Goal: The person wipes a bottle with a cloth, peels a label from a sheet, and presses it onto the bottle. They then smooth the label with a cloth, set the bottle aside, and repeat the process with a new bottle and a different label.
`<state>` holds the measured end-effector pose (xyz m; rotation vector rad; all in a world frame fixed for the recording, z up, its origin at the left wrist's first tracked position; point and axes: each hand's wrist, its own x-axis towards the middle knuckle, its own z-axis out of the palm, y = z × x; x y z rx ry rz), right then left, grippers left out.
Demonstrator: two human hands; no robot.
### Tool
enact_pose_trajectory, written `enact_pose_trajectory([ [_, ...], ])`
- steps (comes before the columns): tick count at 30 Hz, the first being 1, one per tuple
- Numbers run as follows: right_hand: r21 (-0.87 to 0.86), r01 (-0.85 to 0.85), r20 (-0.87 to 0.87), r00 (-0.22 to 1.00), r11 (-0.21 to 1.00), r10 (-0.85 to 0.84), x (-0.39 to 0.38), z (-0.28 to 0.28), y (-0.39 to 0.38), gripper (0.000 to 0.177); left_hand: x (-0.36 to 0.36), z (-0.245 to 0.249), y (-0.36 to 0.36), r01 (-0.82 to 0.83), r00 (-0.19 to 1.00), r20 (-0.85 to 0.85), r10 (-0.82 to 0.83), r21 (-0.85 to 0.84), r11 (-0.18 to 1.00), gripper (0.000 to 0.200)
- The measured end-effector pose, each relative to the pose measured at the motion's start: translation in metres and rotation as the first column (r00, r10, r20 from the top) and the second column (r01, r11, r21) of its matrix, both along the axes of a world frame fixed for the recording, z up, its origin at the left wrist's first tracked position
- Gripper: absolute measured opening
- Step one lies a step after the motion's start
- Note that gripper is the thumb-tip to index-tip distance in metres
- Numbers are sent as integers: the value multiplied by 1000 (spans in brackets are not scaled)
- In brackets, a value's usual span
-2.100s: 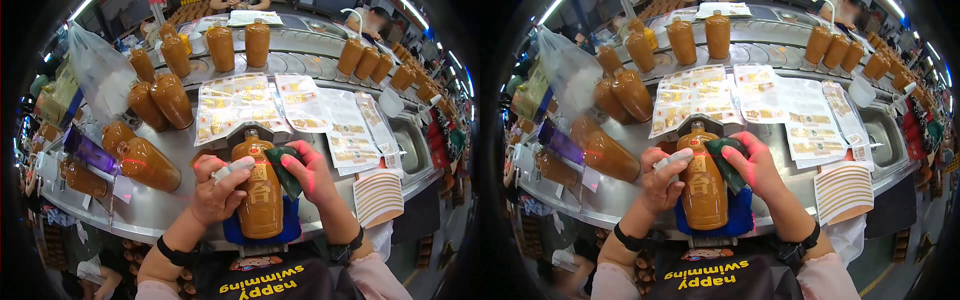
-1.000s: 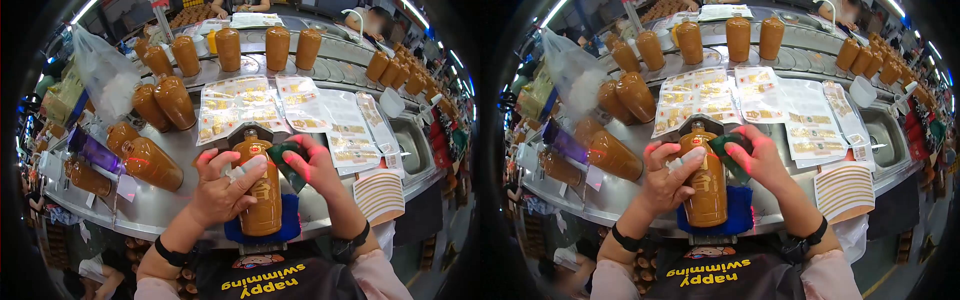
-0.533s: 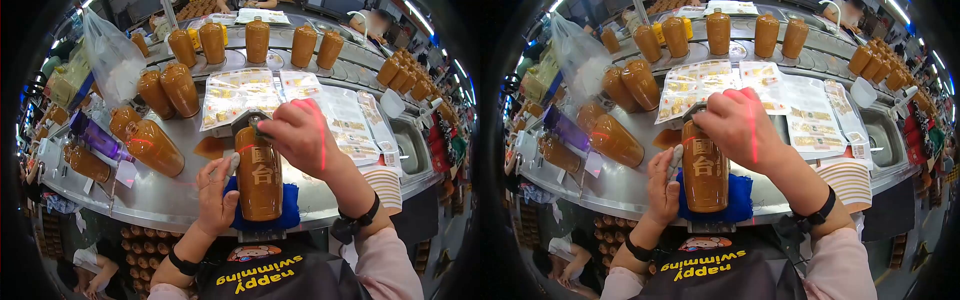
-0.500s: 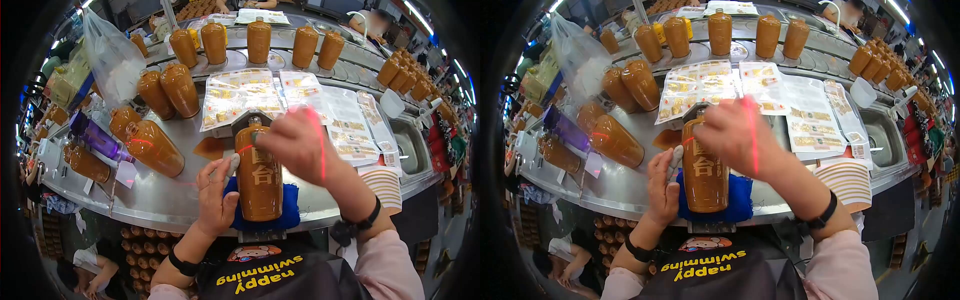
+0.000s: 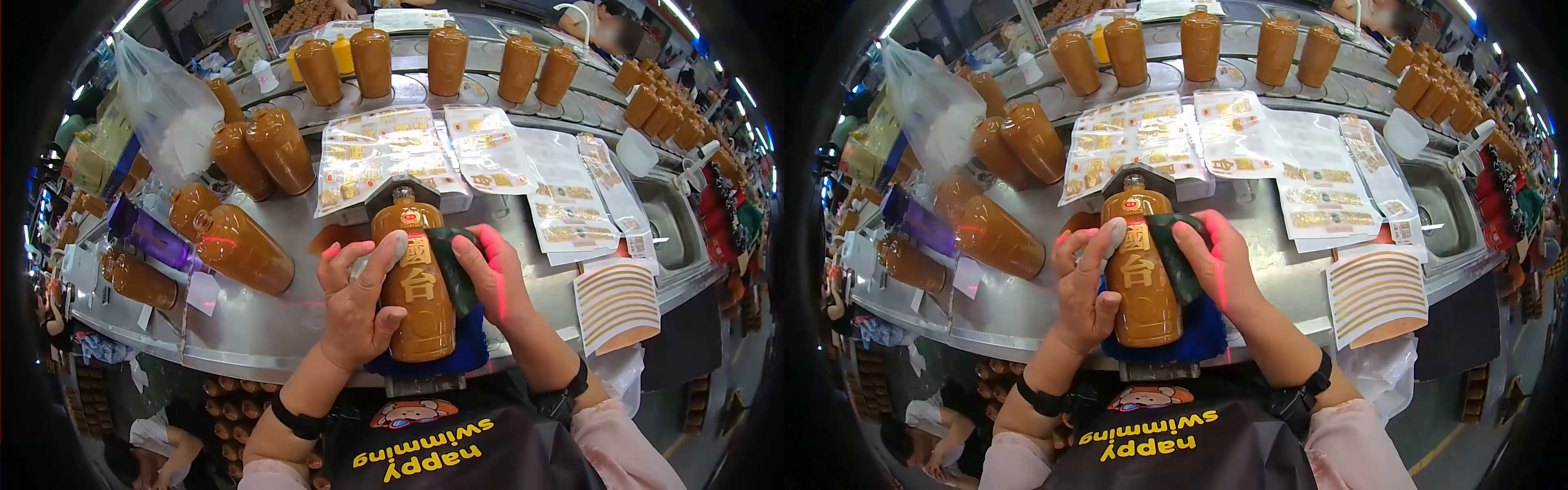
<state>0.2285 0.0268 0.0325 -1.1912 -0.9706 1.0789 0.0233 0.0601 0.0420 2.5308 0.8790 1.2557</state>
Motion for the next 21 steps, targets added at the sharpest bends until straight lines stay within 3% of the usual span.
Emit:
enact_pose_trajectory([
  [3, -49, 25, -94, 995, 998, -30, 8, -5, -7, 19, -3, 1, 5, 15, 1000, -18, -14, 20, 1000, 65],
  [8, -87, 27, -239, 970, 996, -47, 17, -6, -7, 13, -7, 30, 31, 156, 957, -270, -105, 175, 972, 54],
  [15, -37, 17, -249, 968, 999, -26, 14, -11, -6, 11, 14, 55, 48, 313, 864, -464, -194, 194, 930, 50],
  [21, -108, 1, -170, 985, 994, -20, 20, 16, -13, 20, 2, 40, 41, 221, 943, -278, -183, 114, 968, 51],
])
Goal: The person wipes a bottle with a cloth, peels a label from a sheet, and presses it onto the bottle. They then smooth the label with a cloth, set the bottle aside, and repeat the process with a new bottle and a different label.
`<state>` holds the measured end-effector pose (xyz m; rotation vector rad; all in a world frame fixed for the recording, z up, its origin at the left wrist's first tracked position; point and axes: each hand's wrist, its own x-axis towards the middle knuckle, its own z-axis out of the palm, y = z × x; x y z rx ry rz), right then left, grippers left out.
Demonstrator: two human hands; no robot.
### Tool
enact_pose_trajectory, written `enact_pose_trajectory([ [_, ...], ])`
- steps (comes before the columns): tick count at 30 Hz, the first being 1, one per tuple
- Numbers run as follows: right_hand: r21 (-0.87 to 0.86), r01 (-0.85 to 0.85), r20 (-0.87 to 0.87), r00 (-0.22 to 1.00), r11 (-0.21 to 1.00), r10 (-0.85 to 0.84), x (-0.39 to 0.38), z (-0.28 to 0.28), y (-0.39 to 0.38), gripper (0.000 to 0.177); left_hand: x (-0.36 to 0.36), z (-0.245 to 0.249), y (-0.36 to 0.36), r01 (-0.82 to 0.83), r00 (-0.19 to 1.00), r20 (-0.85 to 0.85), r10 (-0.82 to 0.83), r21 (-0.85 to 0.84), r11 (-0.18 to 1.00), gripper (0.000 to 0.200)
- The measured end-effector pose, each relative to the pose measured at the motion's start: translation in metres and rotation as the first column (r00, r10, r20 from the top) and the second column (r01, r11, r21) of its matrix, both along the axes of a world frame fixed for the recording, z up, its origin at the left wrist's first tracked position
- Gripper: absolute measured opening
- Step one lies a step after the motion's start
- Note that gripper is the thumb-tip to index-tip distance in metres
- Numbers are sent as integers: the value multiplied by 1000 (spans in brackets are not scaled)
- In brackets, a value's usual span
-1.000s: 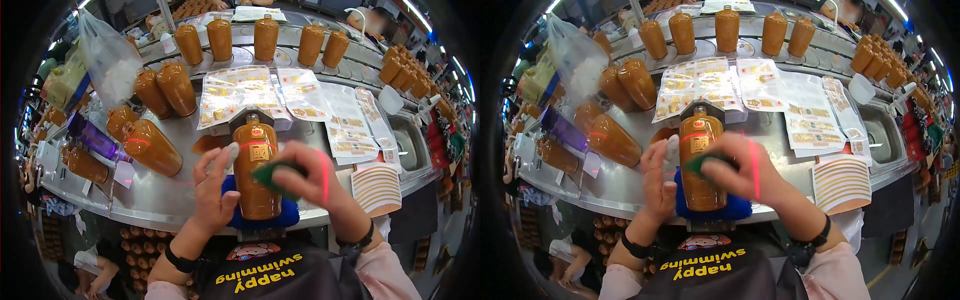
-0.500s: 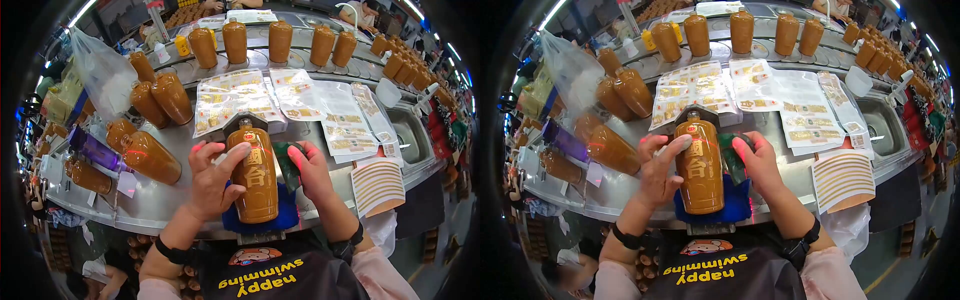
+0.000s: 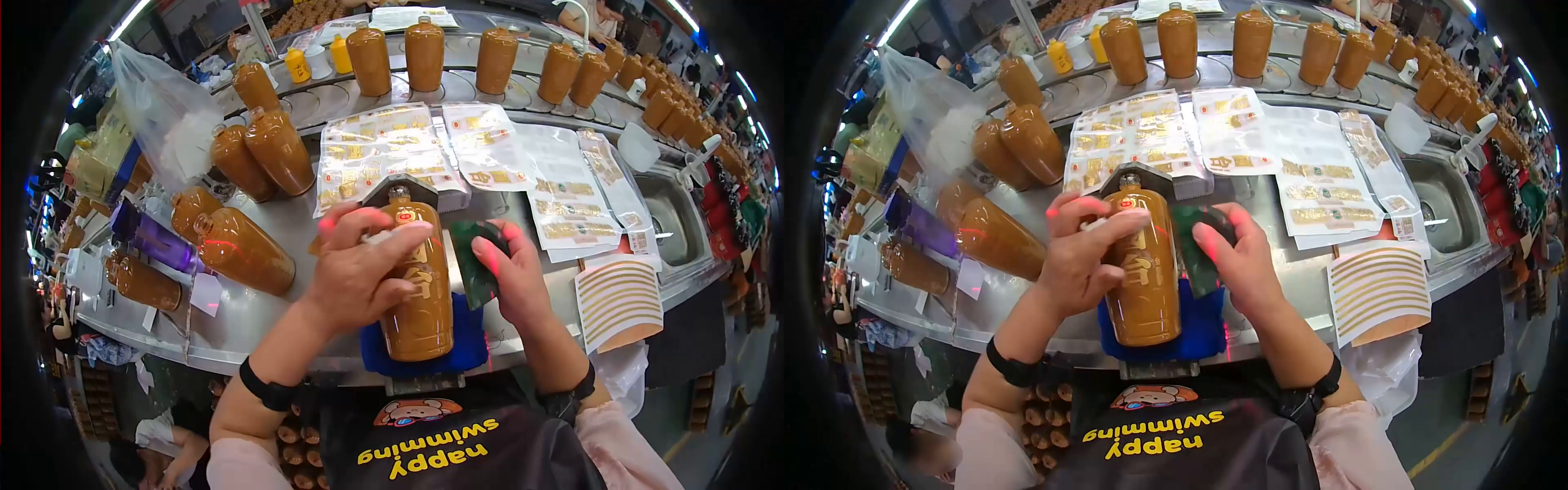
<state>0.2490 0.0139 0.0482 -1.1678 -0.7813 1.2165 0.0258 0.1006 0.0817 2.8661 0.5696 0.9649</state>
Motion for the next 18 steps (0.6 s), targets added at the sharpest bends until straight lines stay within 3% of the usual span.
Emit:
enact_pose_trajectory([
  [3, 229, -63, 150, 988, 971, 29, -23, 12, 5, 26, -6, -18, -16, -58, 984, 167, 66, -52, 997, 51],
  [4, 243, -65, 245, 970, 968, 4, -29, 5, 9, 27, -8, -26, -21, -83, 975, 200, 98, -81, 993, 55],
  [7, 136, -34, 262, 965, 990, -3, -18, -10, 4, 24, -13, -42, -36, -131, 952, 258, 165, -144, 981, 56],
  [9, 76, 35, 65, 997, 996, -40, -11, -10, -4, 21, -19, -45, -39, -149, 946, 267, 186, -151, 977, 57],
  [11, 147, 20, -141, 990, 989, 1, -17, 1, -9, 21, -19, -38, -41, -150, 938, 287, 194, -169, 974, 59],
  [14, 166, -55, 26, 998, 985, 52, -27, -1, -9, 22, -4, -14, -40, -38, 999, -13, 38, 26, 999, 61],
  [18, 128, -43, -55, 997, 991, 51, -20, -23, -11, 25, -5, -22, -34, 0, 998, -62, 4, 68, 998, 61],
])
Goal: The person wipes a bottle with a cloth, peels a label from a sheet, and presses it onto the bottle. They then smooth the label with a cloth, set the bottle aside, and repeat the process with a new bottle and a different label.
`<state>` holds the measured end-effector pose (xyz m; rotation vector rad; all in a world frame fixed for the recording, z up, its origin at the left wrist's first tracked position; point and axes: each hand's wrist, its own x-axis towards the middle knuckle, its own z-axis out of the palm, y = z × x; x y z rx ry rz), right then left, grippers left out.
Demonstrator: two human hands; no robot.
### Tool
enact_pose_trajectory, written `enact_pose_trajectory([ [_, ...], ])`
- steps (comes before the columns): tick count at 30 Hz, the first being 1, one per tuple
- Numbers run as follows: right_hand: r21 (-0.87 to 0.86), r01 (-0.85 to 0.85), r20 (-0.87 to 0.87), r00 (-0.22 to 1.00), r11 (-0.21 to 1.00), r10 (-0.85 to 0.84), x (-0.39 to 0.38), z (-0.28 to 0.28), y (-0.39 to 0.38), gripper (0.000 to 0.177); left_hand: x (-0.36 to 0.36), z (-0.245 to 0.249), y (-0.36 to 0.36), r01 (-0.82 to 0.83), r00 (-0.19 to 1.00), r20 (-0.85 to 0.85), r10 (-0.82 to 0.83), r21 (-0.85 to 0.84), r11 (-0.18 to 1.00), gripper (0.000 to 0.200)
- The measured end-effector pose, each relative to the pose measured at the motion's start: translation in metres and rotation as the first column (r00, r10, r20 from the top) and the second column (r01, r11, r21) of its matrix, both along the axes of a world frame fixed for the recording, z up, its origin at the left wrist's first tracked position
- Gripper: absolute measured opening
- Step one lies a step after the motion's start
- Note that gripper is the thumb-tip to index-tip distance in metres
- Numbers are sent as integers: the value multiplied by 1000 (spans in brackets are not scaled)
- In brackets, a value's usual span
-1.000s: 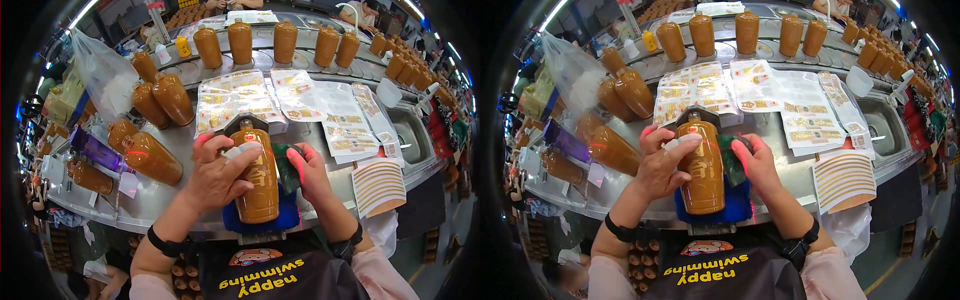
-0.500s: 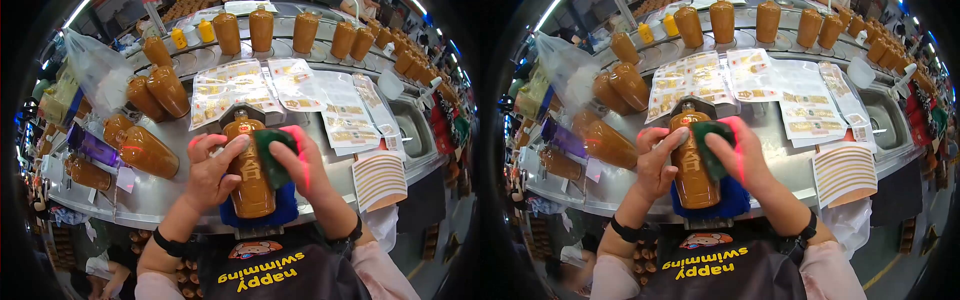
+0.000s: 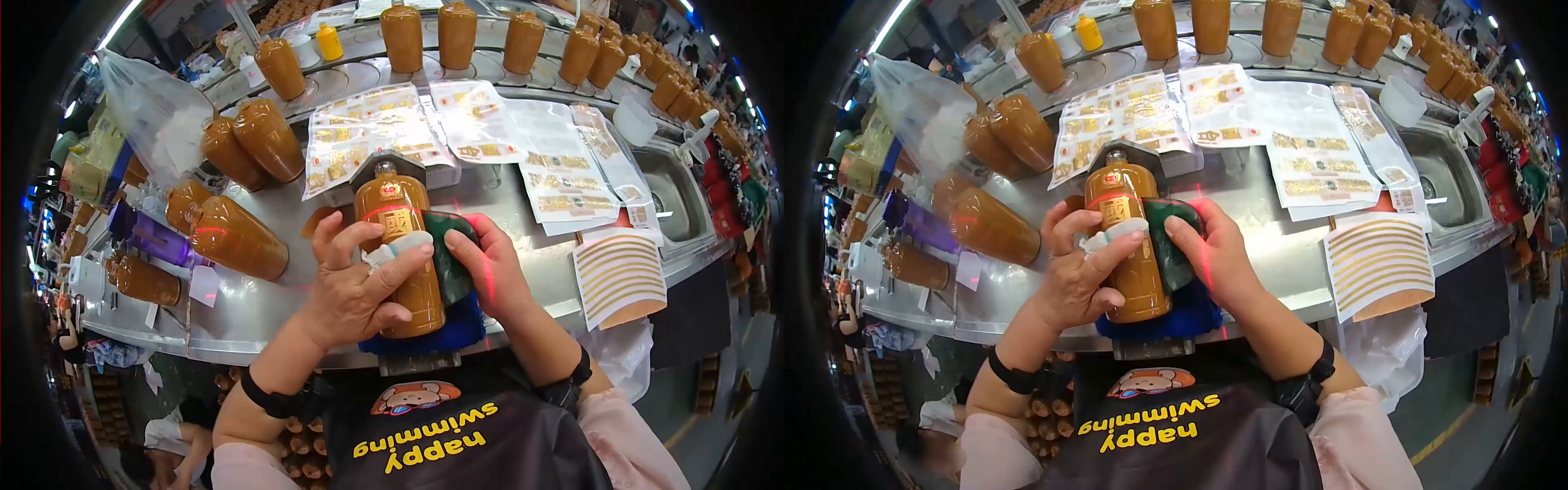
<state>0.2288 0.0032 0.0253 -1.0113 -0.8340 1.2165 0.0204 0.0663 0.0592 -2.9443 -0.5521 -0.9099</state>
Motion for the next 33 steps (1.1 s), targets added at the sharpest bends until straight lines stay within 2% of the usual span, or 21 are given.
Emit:
enact_pose_trajectory([
  [4, -18, -8, -23, 1000, 1000, 7, 1, -3, 0, 26, 1, 17, 7, 55, 983, -180, -41, 73, 996, 62],
  [7, -5, -40, -75, 996, 999, 39, 3, -7, 0, 25, 4, 21, 7, 110, 975, -203, -86, 108, 988, 60],
  [9, 3, -20, -48, 999, 1000, 20, 3, -7, -1, 25, 5, 20, 2, 116, 979, -180, -93, 122, 986, 60],
  [14, -14, -13, -38, 999, 1000, 13, 2, -10, -1, 24, 1, 12, -18, 80, 981, -187, -55, 125, 989, 58],
  [18, 0, -31, -14, 999, 1000, 31, 4, -14, -1, 25, -1, 1, -34, 23, 996, -92, -22, 10, 1000, 60],
  [22, 12, 27, -62, 998, 1000, -26, -3, -9, 0, 26, 4, 4, -34, -127, 989, 57, 134, -111, 986, 67],
  [25, -19, -7, -45, 999, 1000, 6, 1, -12, -1, 25, -1, -17, -39, -165, 965, 162, 207, -239, 957, 66],
  [29, -29, -10, -51, 999, 1000, 9, 1, -12, 0, 26, -9, -26, -45, -207, 936, 229, 267, -256, 944, 63],
  [33, -18, -6, -72, 997, 1000, 5, 0, -8, -1, 26, -5, -5, -28, -192, 974, 104, 199, -81, 978, 61],
])
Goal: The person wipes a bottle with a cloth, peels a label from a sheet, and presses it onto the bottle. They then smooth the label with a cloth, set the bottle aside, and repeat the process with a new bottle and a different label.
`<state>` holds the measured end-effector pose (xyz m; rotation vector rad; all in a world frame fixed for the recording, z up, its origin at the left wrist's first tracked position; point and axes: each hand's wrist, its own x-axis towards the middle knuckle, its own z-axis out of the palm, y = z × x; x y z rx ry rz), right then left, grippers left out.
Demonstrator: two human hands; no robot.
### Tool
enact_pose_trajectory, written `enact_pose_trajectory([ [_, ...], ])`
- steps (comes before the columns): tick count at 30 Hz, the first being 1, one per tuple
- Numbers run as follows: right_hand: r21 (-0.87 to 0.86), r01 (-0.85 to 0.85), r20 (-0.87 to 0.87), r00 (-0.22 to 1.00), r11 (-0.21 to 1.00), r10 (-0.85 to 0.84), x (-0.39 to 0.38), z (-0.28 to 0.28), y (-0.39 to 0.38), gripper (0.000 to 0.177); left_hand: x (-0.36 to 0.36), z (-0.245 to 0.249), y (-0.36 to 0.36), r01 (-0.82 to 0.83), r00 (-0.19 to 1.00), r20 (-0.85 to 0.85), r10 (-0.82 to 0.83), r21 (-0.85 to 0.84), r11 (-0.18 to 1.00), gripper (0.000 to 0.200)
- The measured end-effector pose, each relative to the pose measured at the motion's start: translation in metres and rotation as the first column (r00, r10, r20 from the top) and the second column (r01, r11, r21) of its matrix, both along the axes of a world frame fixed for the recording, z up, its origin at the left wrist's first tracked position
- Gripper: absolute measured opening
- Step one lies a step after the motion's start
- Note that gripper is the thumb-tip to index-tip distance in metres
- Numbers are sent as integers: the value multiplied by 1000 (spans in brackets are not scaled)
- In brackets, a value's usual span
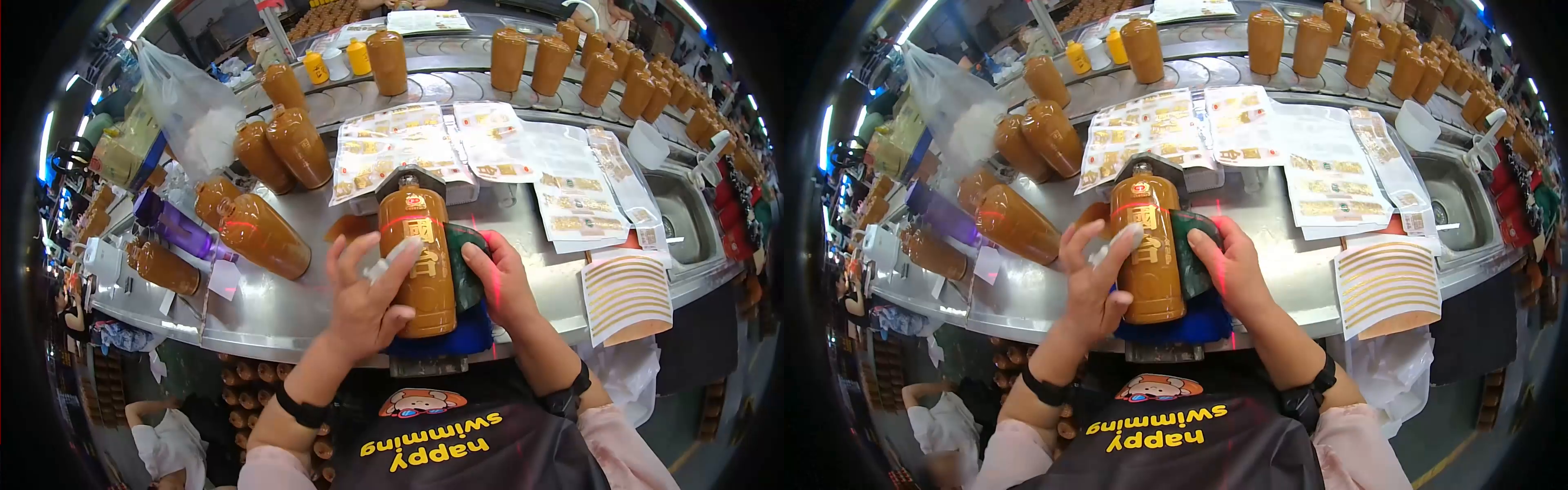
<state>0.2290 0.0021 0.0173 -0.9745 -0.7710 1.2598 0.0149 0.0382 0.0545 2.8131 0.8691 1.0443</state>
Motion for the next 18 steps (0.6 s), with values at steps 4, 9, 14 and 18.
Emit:
enact_pose_trajectory([
  [4, -7, 12, 106, 994, 1000, -11, 5, 2, 1, 23, -1, -14, 13, -15, 993, 113, 17, -18, 1000, 60],
  [9, 394, -301, 796, 584, 868, -158, 13, 68, 2, 23, -3, -21, 7, -63, 976, 205, 74, -59, 996, 59],
  [14, 431, -353, 835, 506, 831, -218, 16, 79, 62, 20, -5, -35, 1, -82, 947, 294, 134, -181, 980, 62],
  [18, 618, -556, 764, 260, 555, -590, 1, 66, 31, 15, -7, -33, 4, -76, 944, 301, 135, -200, 977, 68],
])
